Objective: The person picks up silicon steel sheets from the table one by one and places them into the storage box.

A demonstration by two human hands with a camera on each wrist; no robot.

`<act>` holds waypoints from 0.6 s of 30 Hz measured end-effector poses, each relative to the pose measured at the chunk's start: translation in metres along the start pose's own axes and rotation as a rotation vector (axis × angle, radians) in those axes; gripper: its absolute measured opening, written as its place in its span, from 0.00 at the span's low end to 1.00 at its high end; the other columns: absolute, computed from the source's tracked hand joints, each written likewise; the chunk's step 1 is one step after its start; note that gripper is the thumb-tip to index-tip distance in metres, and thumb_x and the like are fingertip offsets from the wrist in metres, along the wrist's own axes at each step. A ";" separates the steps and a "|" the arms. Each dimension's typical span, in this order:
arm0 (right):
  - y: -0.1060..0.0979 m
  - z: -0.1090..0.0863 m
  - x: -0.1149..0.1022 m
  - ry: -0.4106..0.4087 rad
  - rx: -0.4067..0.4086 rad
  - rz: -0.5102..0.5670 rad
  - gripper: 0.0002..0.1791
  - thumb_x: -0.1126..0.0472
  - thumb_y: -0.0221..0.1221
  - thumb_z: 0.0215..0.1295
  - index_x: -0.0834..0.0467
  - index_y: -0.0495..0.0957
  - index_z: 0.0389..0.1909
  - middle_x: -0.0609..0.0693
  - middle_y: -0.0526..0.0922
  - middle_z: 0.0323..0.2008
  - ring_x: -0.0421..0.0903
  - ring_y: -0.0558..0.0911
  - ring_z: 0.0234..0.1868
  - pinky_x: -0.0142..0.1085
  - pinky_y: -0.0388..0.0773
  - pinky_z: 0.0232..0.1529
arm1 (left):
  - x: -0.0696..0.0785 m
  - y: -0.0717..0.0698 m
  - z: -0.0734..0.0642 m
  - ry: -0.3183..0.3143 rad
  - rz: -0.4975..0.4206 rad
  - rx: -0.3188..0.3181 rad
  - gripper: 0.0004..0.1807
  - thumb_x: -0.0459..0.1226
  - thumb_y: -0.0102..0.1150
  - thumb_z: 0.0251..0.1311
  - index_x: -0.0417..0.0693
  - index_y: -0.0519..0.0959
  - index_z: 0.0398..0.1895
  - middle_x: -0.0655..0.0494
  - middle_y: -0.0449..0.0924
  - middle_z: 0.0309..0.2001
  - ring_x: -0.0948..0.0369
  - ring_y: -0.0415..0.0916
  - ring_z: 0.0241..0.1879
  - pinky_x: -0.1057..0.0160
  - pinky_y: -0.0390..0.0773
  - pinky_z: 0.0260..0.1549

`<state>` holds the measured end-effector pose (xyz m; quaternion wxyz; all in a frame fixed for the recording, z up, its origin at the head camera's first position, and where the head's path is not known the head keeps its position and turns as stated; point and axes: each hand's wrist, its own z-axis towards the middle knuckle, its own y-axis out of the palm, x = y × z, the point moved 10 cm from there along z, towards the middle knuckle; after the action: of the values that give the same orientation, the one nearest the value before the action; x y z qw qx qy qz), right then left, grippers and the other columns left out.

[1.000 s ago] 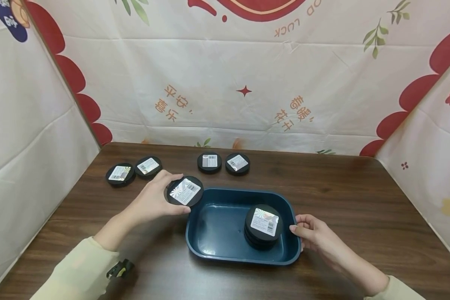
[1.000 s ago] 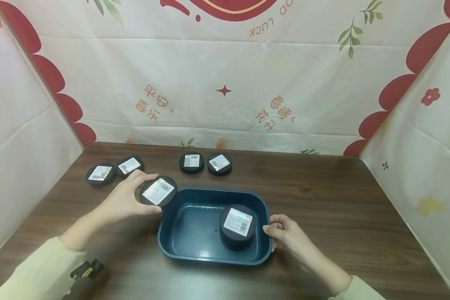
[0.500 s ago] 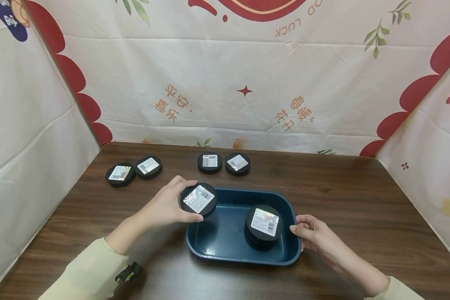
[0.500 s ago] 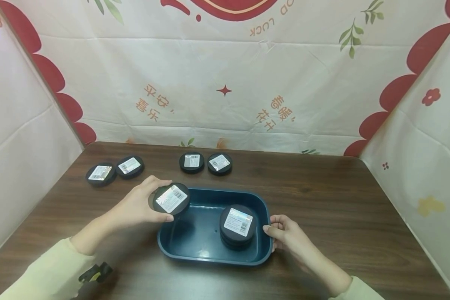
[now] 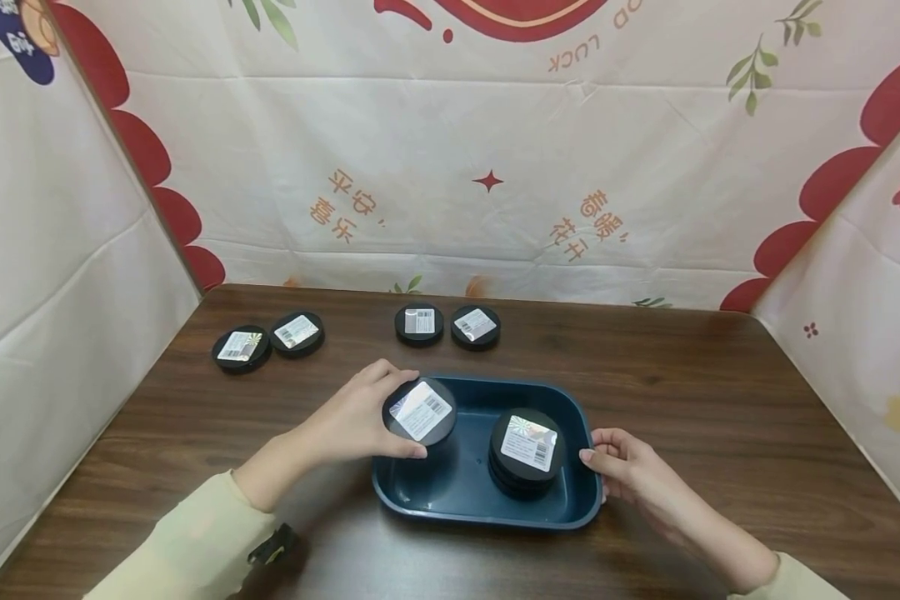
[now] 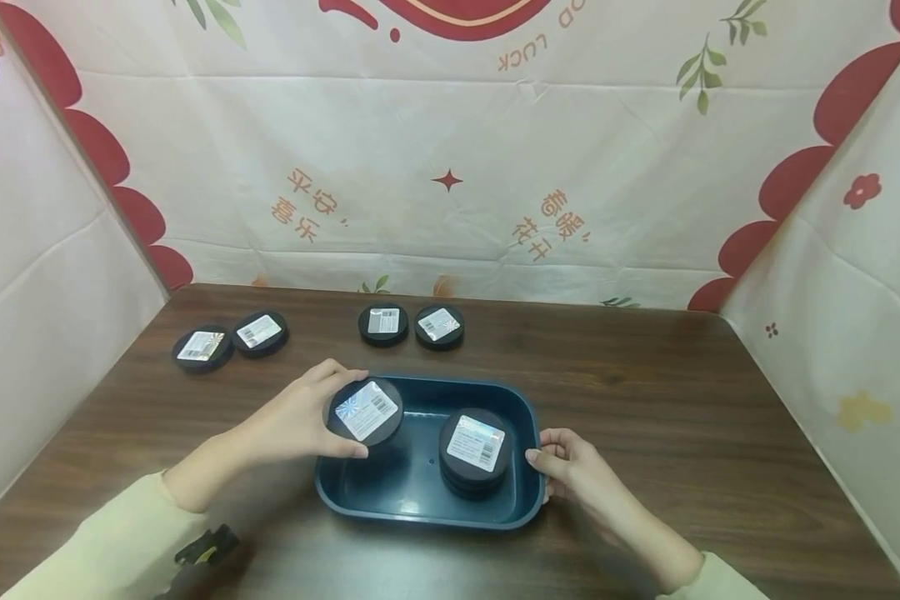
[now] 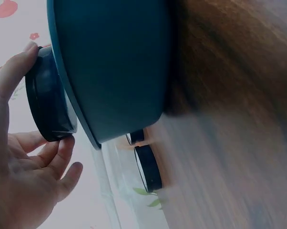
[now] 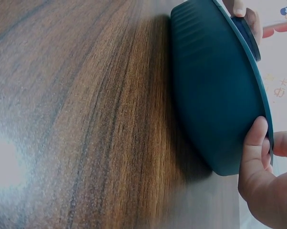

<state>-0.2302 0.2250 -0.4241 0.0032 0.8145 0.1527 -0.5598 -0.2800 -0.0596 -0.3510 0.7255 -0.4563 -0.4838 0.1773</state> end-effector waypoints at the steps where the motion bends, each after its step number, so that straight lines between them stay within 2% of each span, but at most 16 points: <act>1: 0.000 0.000 0.000 0.000 0.002 -0.001 0.27 0.57 0.54 0.66 0.70 0.54 0.55 0.52 0.70 0.34 0.44 0.73 0.30 0.36 0.76 0.32 | 0.001 0.001 0.001 0.003 0.006 -0.004 0.49 0.56 0.75 0.33 0.45 0.69 0.62 0.60 0.67 0.46 0.63 0.66 0.42 0.63 0.72 0.38; 7: 0.000 0.000 -0.001 0.003 0.007 -0.003 0.28 0.58 0.54 0.66 0.71 0.54 0.55 0.54 0.71 0.35 0.45 0.74 0.31 0.36 0.76 0.32 | 0.004 0.010 0.007 0.004 -0.002 -0.047 0.49 0.56 0.74 0.34 0.46 0.68 0.63 0.60 0.67 0.46 0.63 0.65 0.43 0.64 0.73 0.39; 18: 0.000 -0.001 -0.001 0.003 0.012 -0.004 0.27 0.58 0.54 0.66 0.71 0.54 0.55 0.53 0.71 0.34 0.44 0.74 0.31 0.36 0.76 0.32 | 0.016 0.029 0.015 0.062 -0.006 -0.126 0.48 0.55 0.74 0.36 0.46 0.67 0.63 0.56 0.67 0.48 0.61 0.65 0.45 0.62 0.74 0.45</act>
<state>-0.2300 0.2250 -0.4233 -0.0029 0.8151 0.1510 -0.5592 -0.2804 -0.0258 -0.3652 0.7105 -0.5048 -0.4726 0.1301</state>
